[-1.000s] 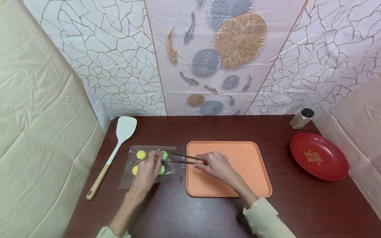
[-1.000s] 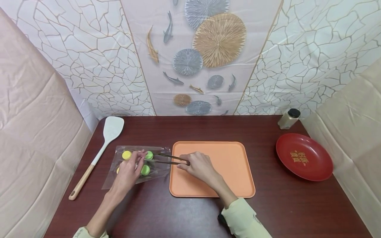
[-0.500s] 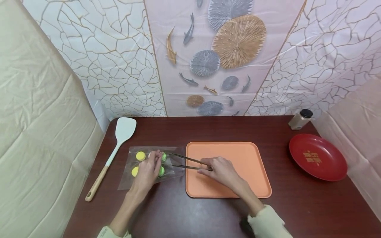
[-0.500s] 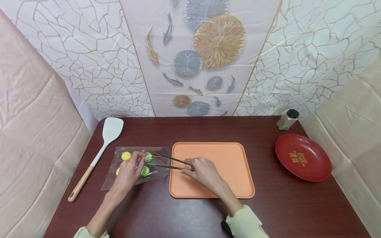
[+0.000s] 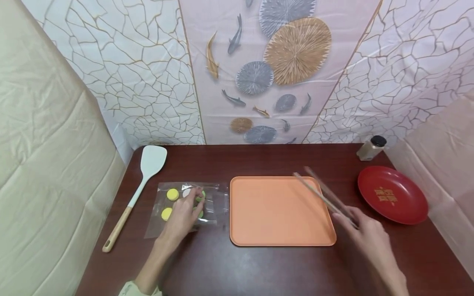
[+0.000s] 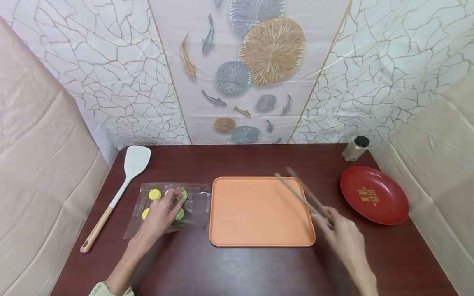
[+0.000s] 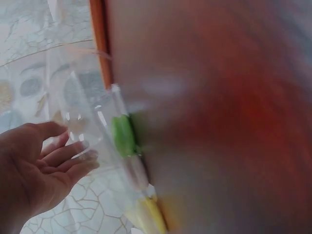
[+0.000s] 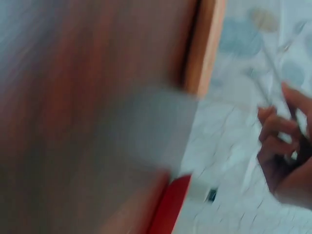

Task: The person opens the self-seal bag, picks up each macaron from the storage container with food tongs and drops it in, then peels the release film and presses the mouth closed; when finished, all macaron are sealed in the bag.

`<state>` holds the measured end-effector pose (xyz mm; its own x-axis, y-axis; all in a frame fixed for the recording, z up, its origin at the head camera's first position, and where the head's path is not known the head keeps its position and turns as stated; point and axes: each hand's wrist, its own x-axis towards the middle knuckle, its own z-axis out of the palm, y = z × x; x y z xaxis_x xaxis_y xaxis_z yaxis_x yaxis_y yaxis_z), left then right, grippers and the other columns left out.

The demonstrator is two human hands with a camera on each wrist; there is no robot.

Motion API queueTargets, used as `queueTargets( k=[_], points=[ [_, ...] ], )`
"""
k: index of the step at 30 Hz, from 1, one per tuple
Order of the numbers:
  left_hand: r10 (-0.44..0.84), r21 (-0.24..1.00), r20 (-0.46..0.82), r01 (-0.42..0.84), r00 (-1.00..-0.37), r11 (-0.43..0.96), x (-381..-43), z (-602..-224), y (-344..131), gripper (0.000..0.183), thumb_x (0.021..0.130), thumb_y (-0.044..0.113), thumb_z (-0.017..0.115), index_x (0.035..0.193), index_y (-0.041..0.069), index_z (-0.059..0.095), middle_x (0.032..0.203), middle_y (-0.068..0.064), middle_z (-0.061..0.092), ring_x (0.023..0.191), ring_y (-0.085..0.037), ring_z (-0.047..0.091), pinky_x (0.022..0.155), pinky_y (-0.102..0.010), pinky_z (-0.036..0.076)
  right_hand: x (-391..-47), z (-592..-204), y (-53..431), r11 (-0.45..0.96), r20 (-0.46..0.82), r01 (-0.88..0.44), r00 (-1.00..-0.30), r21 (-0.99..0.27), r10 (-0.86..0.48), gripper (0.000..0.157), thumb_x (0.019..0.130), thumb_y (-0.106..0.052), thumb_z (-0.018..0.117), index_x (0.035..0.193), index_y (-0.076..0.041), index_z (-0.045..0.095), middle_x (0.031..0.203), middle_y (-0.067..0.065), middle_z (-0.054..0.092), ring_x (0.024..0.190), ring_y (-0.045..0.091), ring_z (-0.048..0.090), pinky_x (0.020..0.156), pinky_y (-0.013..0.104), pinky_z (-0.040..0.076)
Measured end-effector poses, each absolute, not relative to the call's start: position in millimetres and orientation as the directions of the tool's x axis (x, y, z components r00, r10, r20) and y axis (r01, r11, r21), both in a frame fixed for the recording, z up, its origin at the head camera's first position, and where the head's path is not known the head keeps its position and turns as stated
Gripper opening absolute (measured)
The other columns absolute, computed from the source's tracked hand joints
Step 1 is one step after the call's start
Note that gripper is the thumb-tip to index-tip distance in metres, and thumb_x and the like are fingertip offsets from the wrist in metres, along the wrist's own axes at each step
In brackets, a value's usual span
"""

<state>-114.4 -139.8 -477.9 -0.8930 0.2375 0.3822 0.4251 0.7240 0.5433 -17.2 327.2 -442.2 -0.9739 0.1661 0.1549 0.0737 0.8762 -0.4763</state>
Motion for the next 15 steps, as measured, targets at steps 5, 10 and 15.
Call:
queueTargets(
  k=[5,10,15],
  points=[
    [0.271,0.582,0.326,0.418,-0.906,0.697,-123.3,-470.2,-138.9,0.024,0.098,-0.005,0.077,0.118,-0.003,0.064,0.135,-0.026,0.075,0.053,-0.003,0.04,0.049,-0.023,0.041,-4.2,-452.4,363.9,0.853,0.046,0.303,-0.934,-0.425,0.355,0.056,0.109,-0.048,0.066,0.131,0.003,0.063,0.107,0.04,0.07,0.093,0.061,0.068,0.062,0.071,0.051],
    [0.289,0.581,0.347,0.446,-0.892,0.681,-146.0,-467.8,-142.9,0.024,0.097,-0.008,0.075,0.119,-0.005,0.066,0.12,-0.024,0.079,0.067,-0.021,0.069,0.061,-0.034,0.058,-2.9,-461.0,374.9,0.841,-0.054,0.372,-0.922,-0.392,0.383,0.063,0.111,-0.053,0.059,0.136,0.005,0.058,0.116,0.044,0.067,0.101,0.065,0.067,0.063,0.068,0.052],
    [0.331,0.602,0.273,0.428,-0.904,0.674,-170.7,-464.6,-139.5,0.027,0.098,-0.006,0.076,0.125,-0.005,0.072,0.119,-0.021,0.08,0.115,-0.038,0.077,0.096,-0.051,0.063,-2.6,-462.5,376.7,0.844,-0.11,0.4,-0.915,-0.357,0.387,0.065,0.11,-0.054,0.06,0.136,0.004,0.051,0.114,0.045,0.066,0.097,0.064,0.067,0.062,0.065,0.051]
  ],
)
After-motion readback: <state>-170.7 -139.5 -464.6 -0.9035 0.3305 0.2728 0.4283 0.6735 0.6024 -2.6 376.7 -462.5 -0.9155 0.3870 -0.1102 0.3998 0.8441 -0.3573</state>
